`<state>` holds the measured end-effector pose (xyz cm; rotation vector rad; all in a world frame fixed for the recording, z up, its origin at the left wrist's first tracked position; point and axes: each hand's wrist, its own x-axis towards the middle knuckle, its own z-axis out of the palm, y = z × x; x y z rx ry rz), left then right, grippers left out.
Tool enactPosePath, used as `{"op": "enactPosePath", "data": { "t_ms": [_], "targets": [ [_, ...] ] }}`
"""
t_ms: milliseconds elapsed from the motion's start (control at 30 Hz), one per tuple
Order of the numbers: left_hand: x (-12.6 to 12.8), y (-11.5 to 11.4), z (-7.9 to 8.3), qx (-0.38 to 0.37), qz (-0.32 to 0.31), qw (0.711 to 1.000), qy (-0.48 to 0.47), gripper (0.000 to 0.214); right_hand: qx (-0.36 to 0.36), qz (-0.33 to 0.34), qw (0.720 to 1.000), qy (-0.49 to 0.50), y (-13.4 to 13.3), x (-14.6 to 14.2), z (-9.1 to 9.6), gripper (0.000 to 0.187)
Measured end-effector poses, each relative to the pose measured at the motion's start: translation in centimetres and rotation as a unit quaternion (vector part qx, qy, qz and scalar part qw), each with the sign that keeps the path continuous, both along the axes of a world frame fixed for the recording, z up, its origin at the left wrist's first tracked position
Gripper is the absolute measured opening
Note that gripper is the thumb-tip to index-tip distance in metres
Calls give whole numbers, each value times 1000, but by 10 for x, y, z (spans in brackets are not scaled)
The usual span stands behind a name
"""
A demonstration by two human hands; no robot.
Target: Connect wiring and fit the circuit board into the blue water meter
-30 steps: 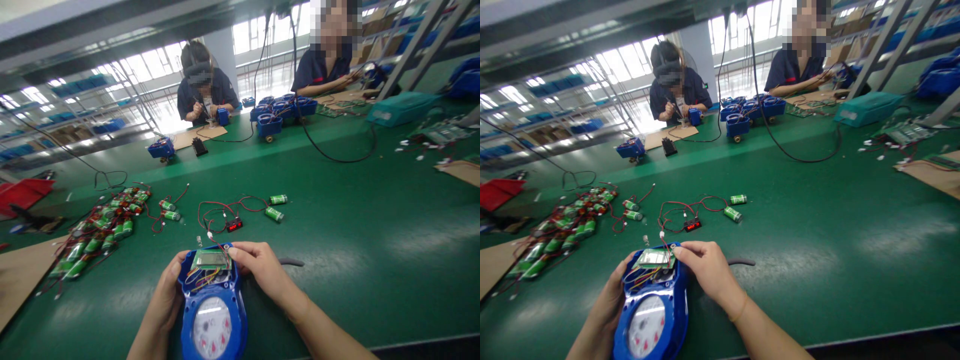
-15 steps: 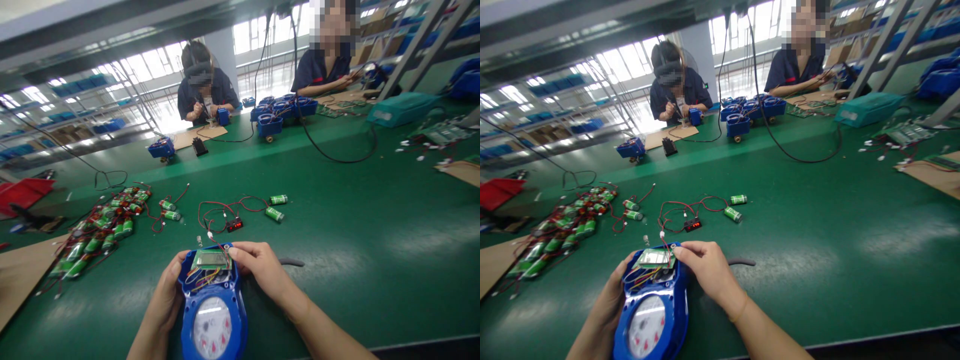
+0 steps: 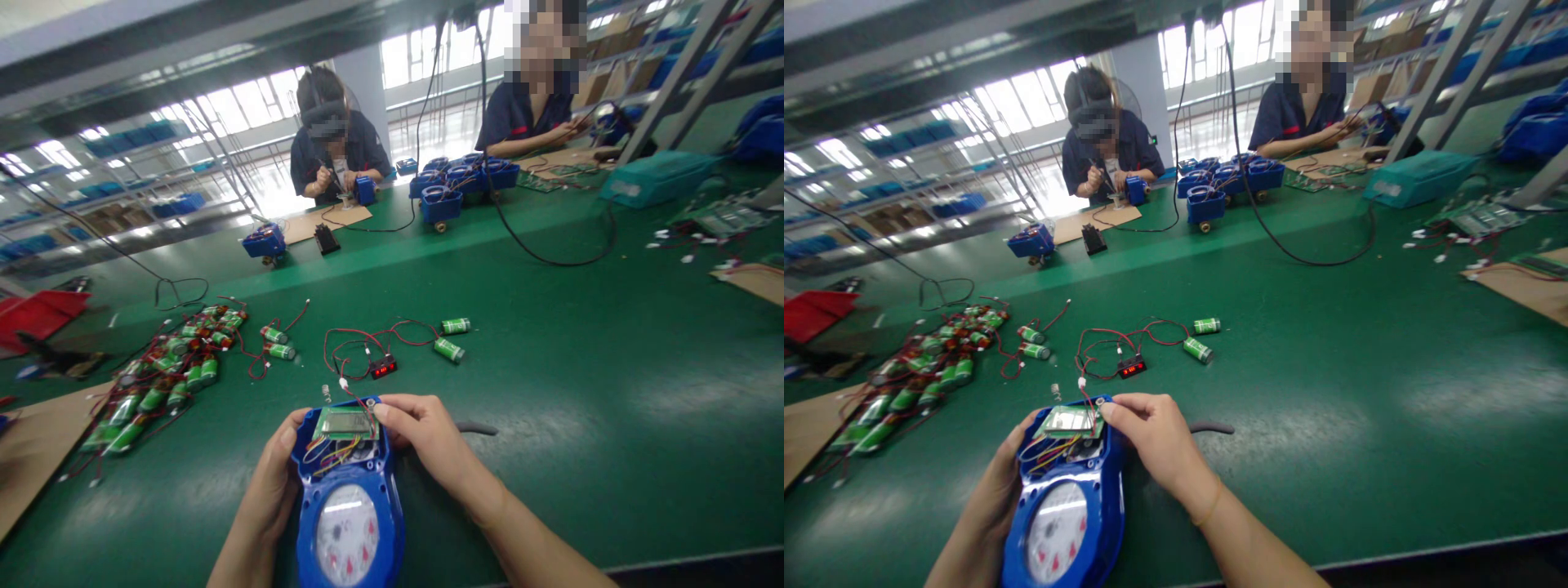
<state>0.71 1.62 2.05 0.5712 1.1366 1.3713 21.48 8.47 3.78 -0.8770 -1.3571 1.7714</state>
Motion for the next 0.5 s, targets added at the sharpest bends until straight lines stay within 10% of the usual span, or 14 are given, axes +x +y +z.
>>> {"op": "enactPosePath", "data": {
  "t_ms": [333,500],
  "targets": [
    [-1,6,-5,40,-10,999,10,46,-35,2,999,-35,2,0,4,54],
    [-1,15,-5,45,27,998,41,59,-82,-44,993,-71,22,6,-34,59]
  ]
}}
